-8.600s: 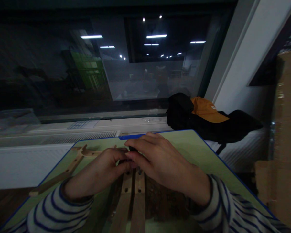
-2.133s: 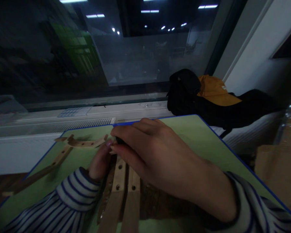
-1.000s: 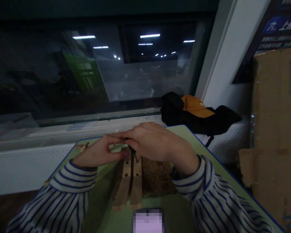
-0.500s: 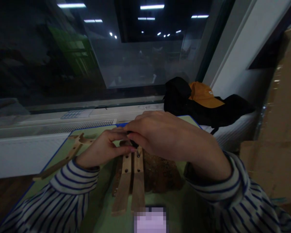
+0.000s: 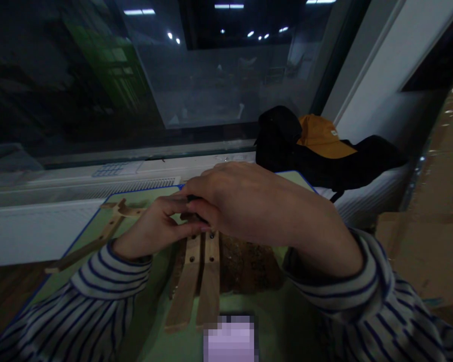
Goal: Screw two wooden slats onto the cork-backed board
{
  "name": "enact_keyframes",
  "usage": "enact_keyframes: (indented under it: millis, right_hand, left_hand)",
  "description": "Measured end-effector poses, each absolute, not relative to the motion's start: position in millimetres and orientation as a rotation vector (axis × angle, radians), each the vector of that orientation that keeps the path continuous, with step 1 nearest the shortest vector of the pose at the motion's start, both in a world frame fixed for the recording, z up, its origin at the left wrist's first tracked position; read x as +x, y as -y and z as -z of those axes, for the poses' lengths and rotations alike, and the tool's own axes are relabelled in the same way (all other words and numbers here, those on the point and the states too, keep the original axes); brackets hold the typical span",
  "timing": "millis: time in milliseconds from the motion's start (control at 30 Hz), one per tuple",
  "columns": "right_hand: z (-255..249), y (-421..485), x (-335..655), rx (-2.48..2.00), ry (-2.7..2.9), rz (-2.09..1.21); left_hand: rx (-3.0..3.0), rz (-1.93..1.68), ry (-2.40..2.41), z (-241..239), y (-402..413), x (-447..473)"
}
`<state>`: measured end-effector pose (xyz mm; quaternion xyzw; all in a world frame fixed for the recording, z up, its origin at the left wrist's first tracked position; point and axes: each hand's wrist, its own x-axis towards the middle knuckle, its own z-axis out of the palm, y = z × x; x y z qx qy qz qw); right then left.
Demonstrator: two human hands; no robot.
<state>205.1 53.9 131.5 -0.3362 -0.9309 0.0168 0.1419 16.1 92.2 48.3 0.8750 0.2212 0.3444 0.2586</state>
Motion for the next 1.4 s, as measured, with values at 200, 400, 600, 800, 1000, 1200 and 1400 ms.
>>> enact_keyframes:
  millis: [200,400,600,800,1000,1200,1400]
  right_hand:
    - [-131.6,-54.4,206.7,-0.963,2.682,-0.056]
    - [-130.5,-54.6,207.9,-1.001,2.680,-0.067]
    - [-131.9,-54.8,206.7,-1.013,2.684,-0.093]
    - [-132.2,-55.0,206.5,-1.026,2.679,-0.095]
    - [-131.3,-54.9,208.6,-1.017,2.669,-0.083]
    - [-132.0,-54.5,207.7,-1.041,2.677,-0.111]
    - [-131.5,-54.9,206.9,-1.034,2.675,-0.067]
  left_hand:
    - [2.374,-0.883,-0.637,-47.8,-92.4,15.4]
    - [2.370,-0.894,-0.661,-47.6,-91.4,15.3]
    - [2.423,-0.811,-0.730,-50.1,-89.0,15.2]
    - [2.472,-0.720,-0.773,-47.0,-89.3,17.0]
    - [2.512,-0.639,-0.738,-52.0,-88.3,13.9]
    - [2.482,-0.582,-0.727,-53.6,-89.6,8.7]
    - [2.505,-0.613,-0.718,-44.5,-92.7,12.1]
